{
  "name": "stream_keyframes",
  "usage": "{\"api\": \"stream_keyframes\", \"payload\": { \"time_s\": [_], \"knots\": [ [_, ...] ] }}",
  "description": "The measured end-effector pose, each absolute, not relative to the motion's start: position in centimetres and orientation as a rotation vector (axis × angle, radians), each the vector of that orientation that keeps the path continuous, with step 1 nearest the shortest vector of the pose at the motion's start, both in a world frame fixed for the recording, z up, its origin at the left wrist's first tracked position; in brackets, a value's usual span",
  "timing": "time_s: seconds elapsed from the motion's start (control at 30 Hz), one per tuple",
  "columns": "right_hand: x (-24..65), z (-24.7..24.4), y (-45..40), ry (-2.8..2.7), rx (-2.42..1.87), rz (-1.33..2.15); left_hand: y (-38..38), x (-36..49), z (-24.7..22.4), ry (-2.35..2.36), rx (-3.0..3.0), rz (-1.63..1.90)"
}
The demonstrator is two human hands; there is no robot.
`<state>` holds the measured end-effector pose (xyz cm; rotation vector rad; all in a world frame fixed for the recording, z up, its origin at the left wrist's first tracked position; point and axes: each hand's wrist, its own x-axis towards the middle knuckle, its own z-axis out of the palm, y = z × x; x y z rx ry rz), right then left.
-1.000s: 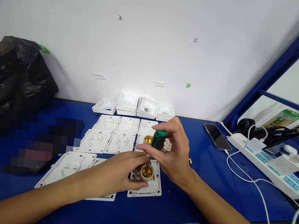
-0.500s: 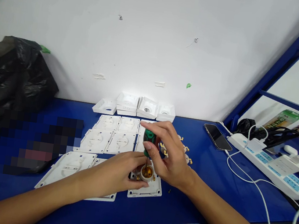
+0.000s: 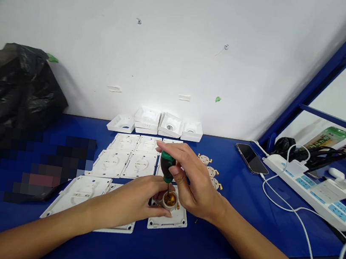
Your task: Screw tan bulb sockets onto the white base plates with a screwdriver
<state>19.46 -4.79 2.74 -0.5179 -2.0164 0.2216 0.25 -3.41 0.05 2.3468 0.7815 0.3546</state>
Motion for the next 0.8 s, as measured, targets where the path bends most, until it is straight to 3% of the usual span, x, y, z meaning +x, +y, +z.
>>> {"api": "stream_keyframes", "payload": {
  "time_s": [0.33, 0.8],
  "knots": [
    [19.69, 2.38, -4.6, -2.001, -0.485, 0.325, -3.61, 0.17, 0.56, 0.789, 2.31, 0.332],
    [19.3, 2.27, -4.66, -1.988, -0.484, 0.146, -3.68, 0.08, 0.57, 0.76, 2.3, 0.402]
  ]
}}
